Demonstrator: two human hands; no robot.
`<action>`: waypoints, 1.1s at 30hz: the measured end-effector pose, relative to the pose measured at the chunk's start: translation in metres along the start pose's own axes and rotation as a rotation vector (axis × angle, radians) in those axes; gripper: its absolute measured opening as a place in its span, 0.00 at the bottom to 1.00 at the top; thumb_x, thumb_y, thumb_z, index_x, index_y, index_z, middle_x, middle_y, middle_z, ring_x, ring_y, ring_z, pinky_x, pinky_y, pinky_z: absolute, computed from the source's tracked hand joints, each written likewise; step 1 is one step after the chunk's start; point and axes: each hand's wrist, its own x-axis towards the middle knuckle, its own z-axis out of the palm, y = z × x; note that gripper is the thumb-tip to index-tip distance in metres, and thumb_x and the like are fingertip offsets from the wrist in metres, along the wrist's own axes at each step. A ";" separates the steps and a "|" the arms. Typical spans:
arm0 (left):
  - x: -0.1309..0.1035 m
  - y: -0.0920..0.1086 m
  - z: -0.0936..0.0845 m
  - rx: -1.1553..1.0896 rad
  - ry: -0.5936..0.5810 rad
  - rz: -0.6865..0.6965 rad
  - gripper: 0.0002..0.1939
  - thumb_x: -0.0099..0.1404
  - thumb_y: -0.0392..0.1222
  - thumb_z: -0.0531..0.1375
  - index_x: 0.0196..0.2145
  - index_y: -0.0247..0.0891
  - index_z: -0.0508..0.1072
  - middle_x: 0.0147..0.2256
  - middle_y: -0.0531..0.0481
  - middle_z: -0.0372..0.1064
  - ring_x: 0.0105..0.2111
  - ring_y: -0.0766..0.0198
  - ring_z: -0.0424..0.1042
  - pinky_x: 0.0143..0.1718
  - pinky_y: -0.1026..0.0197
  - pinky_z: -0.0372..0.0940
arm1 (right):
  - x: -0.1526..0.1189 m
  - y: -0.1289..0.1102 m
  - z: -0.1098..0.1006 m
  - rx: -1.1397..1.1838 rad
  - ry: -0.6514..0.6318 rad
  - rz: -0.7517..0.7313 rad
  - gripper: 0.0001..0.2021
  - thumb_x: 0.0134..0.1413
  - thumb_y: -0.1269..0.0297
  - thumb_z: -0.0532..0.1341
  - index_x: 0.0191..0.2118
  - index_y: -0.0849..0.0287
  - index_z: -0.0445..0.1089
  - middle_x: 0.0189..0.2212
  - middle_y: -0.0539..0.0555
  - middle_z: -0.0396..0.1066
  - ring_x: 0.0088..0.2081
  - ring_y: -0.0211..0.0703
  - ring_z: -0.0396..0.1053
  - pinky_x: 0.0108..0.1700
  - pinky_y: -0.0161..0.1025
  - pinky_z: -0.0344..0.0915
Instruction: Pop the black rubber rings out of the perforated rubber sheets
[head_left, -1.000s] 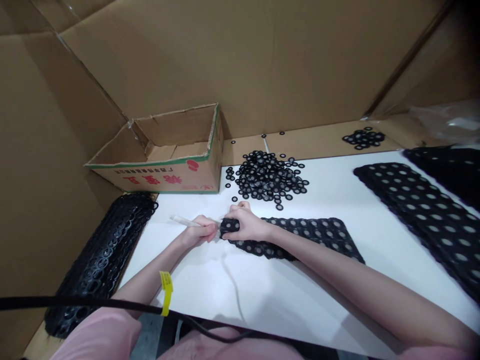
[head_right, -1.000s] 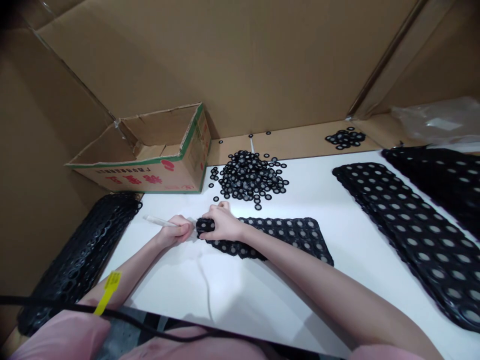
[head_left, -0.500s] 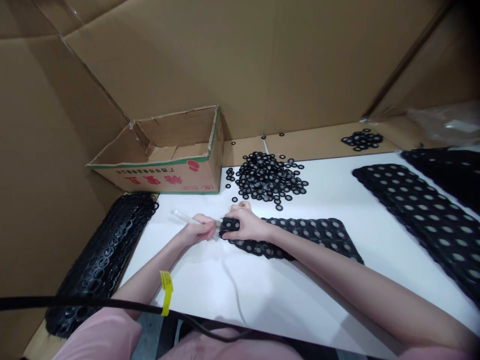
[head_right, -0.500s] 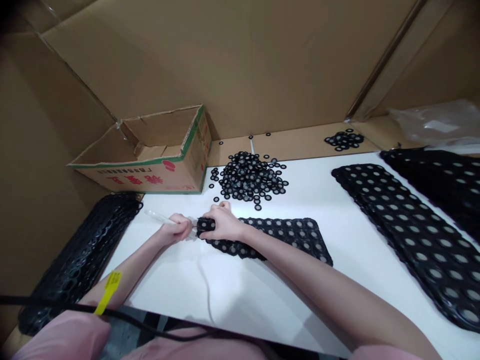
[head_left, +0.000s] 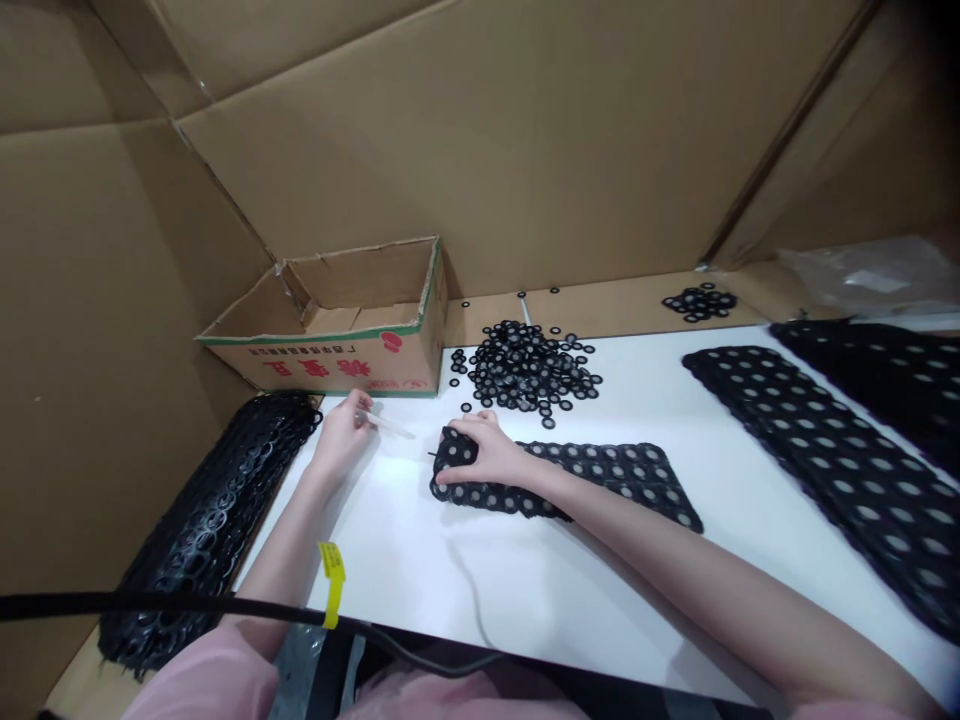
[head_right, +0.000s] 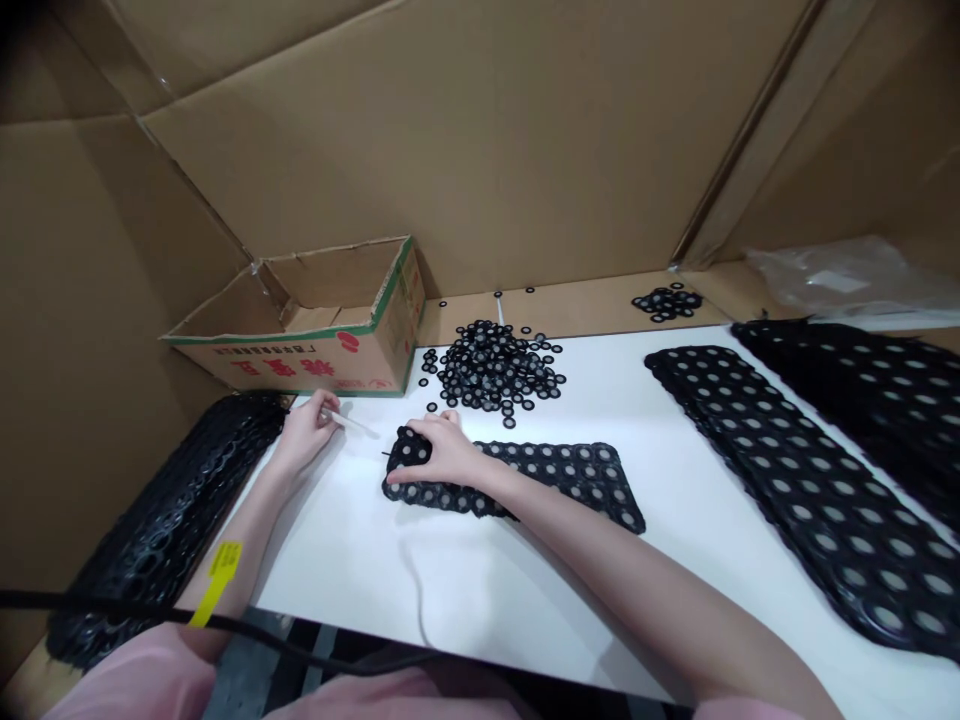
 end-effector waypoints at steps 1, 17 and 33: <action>0.001 -0.003 0.001 0.059 0.023 -0.018 0.11 0.56 0.32 0.57 0.39 0.39 0.68 0.35 0.51 0.72 0.28 0.64 0.68 0.32 0.64 0.59 | 0.000 0.000 0.000 -0.005 0.013 -0.011 0.25 0.43 0.39 0.64 0.30 0.58 0.66 0.28 0.50 0.67 0.35 0.44 0.64 0.46 0.43 0.50; -0.024 0.070 0.039 -0.985 -0.765 0.129 0.30 0.59 0.51 0.63 0.55 0.35 0.63 0.26 0.53 0.67 0.22 0.69 0.66 0.24 0.68 0.58 | -0.004 -0.008 -0.004 0.068 0.626 -0.101 0.08 0.63 0.64 0.51 0.37 0.57 0.66 0.35 0.55 0.69 0.40 0.46 0.64 0.44 0.45 0.59; -0.045 0.174 -0.033 -1.366 -0.222 0.231 0.23 0.52 0.51 0.67 0.43 0.38 0.69 0.28 0.53 0.67 0.22 0.71 0.64 0.24 0.67 0.62 | -0.073 -0.042 -0.007 1.181 0.065 0.080 0.33 0.31 0.42 0.70 0.44 0.55 0.67 0.38 0.54 0.69 0.30 0.37 0.64 0.25 0.32 0.57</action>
